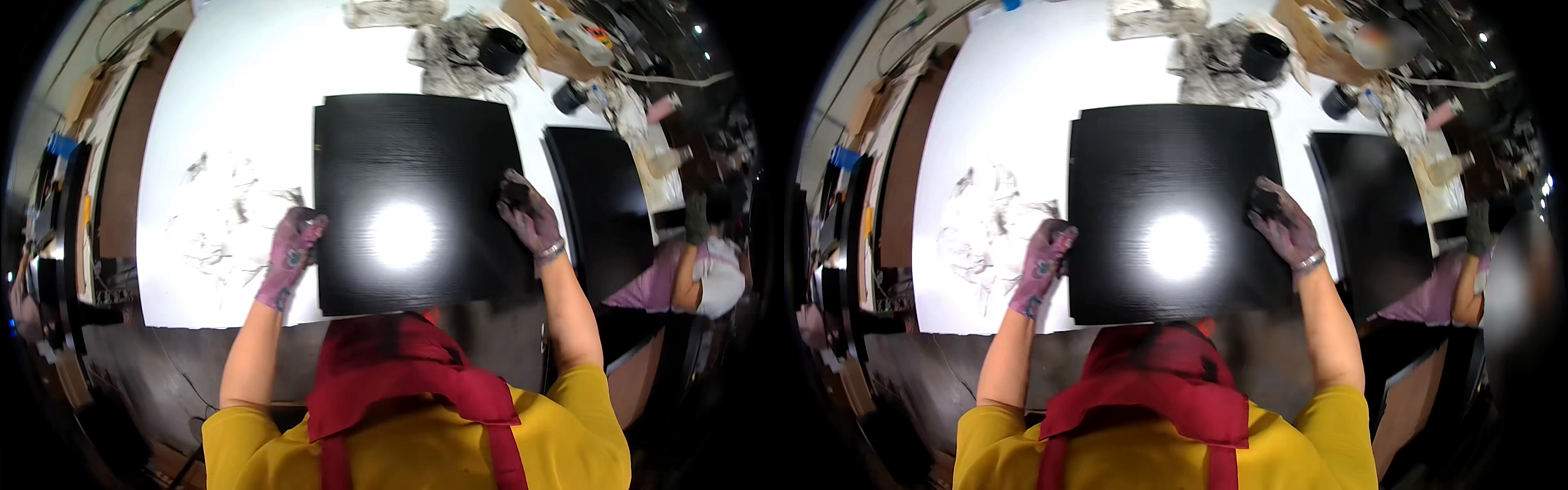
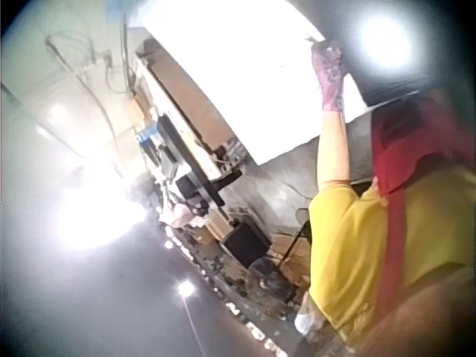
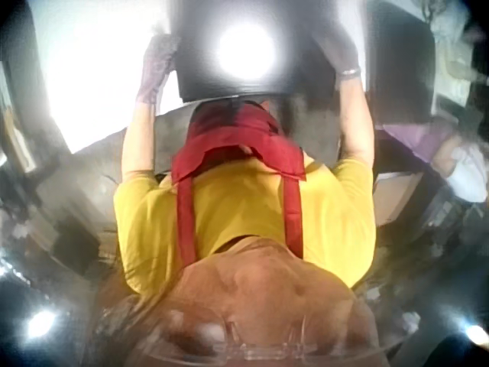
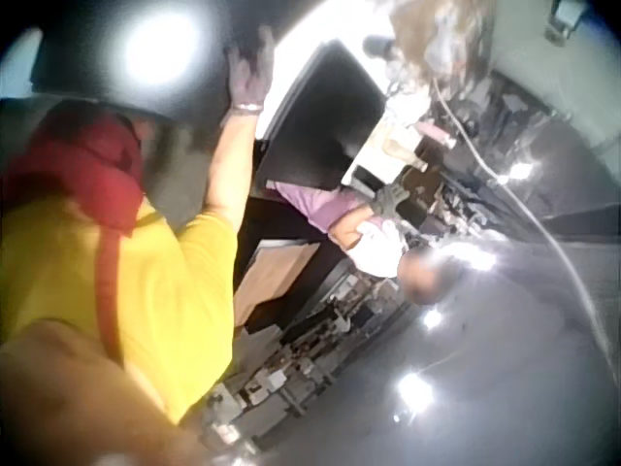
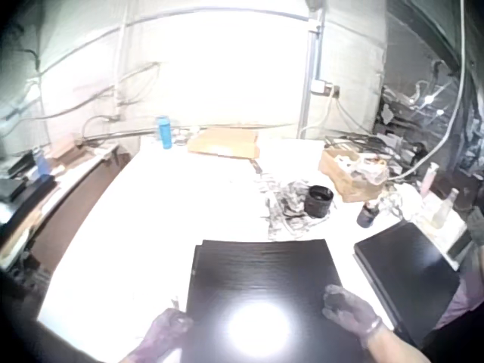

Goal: The person wipes the surface of black rectangular panels with a white cloth, repeatedly flipping and repositioning them on a white workbench. The person also handles a small container and a brush, applying a dark substance to the panel edges before continuing to wipe the surfaces.

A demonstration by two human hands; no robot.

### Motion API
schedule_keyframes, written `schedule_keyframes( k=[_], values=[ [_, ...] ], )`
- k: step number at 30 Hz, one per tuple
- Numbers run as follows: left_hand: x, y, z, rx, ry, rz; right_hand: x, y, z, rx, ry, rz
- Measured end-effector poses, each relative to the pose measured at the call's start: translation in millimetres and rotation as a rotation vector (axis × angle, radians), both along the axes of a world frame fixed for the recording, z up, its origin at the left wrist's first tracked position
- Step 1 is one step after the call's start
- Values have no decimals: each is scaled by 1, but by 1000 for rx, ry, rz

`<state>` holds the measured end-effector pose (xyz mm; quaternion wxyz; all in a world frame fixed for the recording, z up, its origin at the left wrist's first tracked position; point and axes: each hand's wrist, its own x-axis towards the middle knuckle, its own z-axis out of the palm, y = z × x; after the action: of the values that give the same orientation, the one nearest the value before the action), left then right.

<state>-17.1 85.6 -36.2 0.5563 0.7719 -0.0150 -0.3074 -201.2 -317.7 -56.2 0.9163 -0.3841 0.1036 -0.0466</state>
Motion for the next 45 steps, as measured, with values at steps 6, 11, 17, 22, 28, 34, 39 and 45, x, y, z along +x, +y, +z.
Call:
schedule_keyframes(
  k=[6, 11, 17, 22, 28, 34, 39, 45],
  values=[
    [-17, 37, -34, -323, -84, -157, 24, 15, 4, -126, 63, -15],
    [-1, -8, 21, 264, -1013, -215, 99, 61, 40, -373, 174, 6],
    [3, -40, -4, 445, -1124, -615, 271, 106, 84, -1151, -30, 177],
    [3, -39, -7, 422, -1098, -607, 334, 126, 67, -1266, 68, 203],
    [13, -45, -6, 411, -1130, -645, 271, 89, 52, -828, 48, 73],
    [117, -83, 30, 369, -1338, -298, 179, 41, 46, -417, 74, -105],
    [112, -87, 17, 595, -1214, -325, 221, -23, 38, -1185, 4, -278],
    [65, -139, 21, 624, -1199, -601, 290, -71, -6, -1860, 116, 12]
  ],
)
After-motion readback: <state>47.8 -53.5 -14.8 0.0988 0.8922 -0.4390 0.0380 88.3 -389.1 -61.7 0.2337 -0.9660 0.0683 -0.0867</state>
